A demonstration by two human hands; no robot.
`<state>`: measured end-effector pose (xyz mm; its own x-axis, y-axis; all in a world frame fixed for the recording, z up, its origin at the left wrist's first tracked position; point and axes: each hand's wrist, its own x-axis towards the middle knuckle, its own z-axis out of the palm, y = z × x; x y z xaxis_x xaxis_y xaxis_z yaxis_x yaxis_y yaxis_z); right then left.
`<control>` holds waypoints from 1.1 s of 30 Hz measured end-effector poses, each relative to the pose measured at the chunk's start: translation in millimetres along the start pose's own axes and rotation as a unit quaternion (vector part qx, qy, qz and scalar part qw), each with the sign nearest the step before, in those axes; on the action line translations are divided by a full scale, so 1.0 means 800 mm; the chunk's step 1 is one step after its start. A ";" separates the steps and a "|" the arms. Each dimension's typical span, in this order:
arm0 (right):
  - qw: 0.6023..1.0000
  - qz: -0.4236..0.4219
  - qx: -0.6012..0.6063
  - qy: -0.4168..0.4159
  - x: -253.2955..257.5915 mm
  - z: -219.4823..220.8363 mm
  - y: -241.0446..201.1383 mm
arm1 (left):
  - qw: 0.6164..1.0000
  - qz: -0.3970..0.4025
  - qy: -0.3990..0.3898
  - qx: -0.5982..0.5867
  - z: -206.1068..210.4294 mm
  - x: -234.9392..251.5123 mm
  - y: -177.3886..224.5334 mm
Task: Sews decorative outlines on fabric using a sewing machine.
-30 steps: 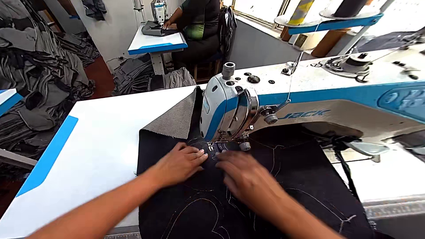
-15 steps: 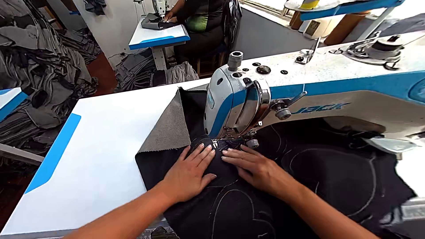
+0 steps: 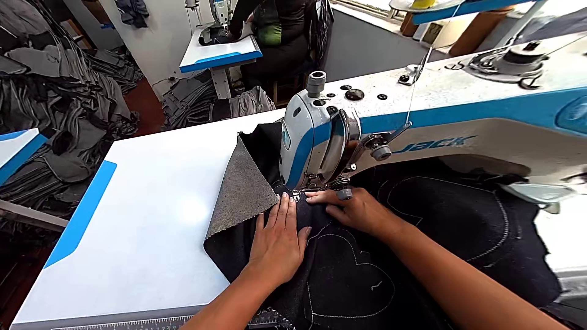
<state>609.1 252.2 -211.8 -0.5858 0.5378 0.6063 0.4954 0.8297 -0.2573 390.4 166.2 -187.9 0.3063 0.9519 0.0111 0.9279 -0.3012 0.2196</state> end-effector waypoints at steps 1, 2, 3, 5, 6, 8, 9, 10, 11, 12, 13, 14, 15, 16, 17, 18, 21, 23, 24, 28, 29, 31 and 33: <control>1.000 0.004 -0.004 0.002 0.003 0.000 -0.001 | 1.000 -0.003 -0.001 0.001 -0.001 0.001 0.001; 1.000 0.006 -0.008 0.004 0.005 0.000 -0.001 | 1.000 -0.005 -0.005 0.002 -0.001 0.003 0.001; 1.000 0.006 -0.010 0.006 0.006 0.001 -0.001 | 1.000 -0.006 -0.008 0.002 -0.002 0.004 0.000; 1.000 0.005 -0.012 0.010 0.006 0.002 0.000 | 1.000 -0.007 -0.001 0.003 0.000 0.004 0.000; 1.000 0.005 -0.012 0.009 0.005 0.002 0.000 | 1.000 -0.008 0.001 0.002 0.000 0.004 0.001; 1.000 0.005 -0.013 0.008 0.006 0.001 0.000 | 1.000 -0.011 -0.003 0.003 -0.001 0.005 0.001; 1.000 0.006 -0.014 0.006 0.006 0.001 -0.001 | 1.000 -0.011 -0.001 0.003 -0.001 0.005 0.001; 1.000 0.007 -0.016 0.006 0.006 0.001 -0.001 | 1.000 -0.009 0.003 0.003 0.000 0.005 0.000; 1.000 0.009 -0.017 0.008 0.006 0.002 -0.001 | 1.000 -0.007 0.007 0.004 0.000 0.006 0.000; 1.000 0.011 -0.018 0.008 0.007 0.002 -0.002 | 1.000 -0.007 0.006 0.004 0.000 0.006 0.000; 1.000 0.013 -0.019 0.007 0.007 0.001 -0.002 | 1.000 -0.009 0.002 0.003 -0.001 0.007 0.000; 1.000 0.014 -0.019 0.007 0.007 0.001 -0.002 | 1.000 -0.010 0.000 0.004 -0.002 0.006 0.000; 1.000 0.014 -0.017 0.006 0.007 0.002 -0.002 | 1.000 -0.011 -0.001 0.005 -0.002 0.007 0.000; 1.000 0.014 -0.015 0.006 0.007 0.002 -0.001 | 1.000 -0.012 -0.003 0.006 -0.002 0.007 0.000; 1.000 0.012 -0.014 0.006 0.007 0.002 -0.001 | 1.000 -0.013 -0.002 0.006 -0.002 0.007 0.001; 1.000 0.011 -0.014 0.005 0.007 0.002 -0.001 | 1.000 -0.012 -0.002 0.005 -0.001 0.006 0.001; 1.000 0.020 -0.013 0.005 0.007 0.002 -0.003 | 1.000 0.022 0.010 -0.005 -0.001 0.008 -0.013; 1.000 0.029 -0.007 0.000 0.003 0.003 -0.007 | 0.992 0.113 0.050 -0.008 0.001 0.019 -0.049; 0.999 0.035 -0.001 -0.007 0.000 0.004 -0.013 | 0.982 0.176 0.067 -0.009 -0.001 0.028 -0.075; 0.998 0.039 -0.034 -0.045 -0.021 0.002 -0.053 | 0.949 0.300 0.083 0.042 -0.028 0.057 -0.138; 0.996 0.024 -0.052 -0.071 -0.023 -0.007 -0.056 | 0.962 0.260 0.074 0.050 -0.033 0.053 -0.122; 0.985 -0.037 -0.075 -0.153 -0.020 -0.032 -0.045 | 0.993 0.109 0.034 0.028 -0.037 0.042 -0.070; 0.967 -0.140 -0.095 -0.191 -0.013 -0.047 -0.020 | 0.999 -0.019 0.000 -0.032 -0.025 0.031 -0.030</control>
<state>631.0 227.6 -185.6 -0.8903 0.3421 0.3004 0.3704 0.9280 0.0408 371.6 198.0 -173.0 0.2708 0.9626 0.0007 0.9235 -0.2600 0.2820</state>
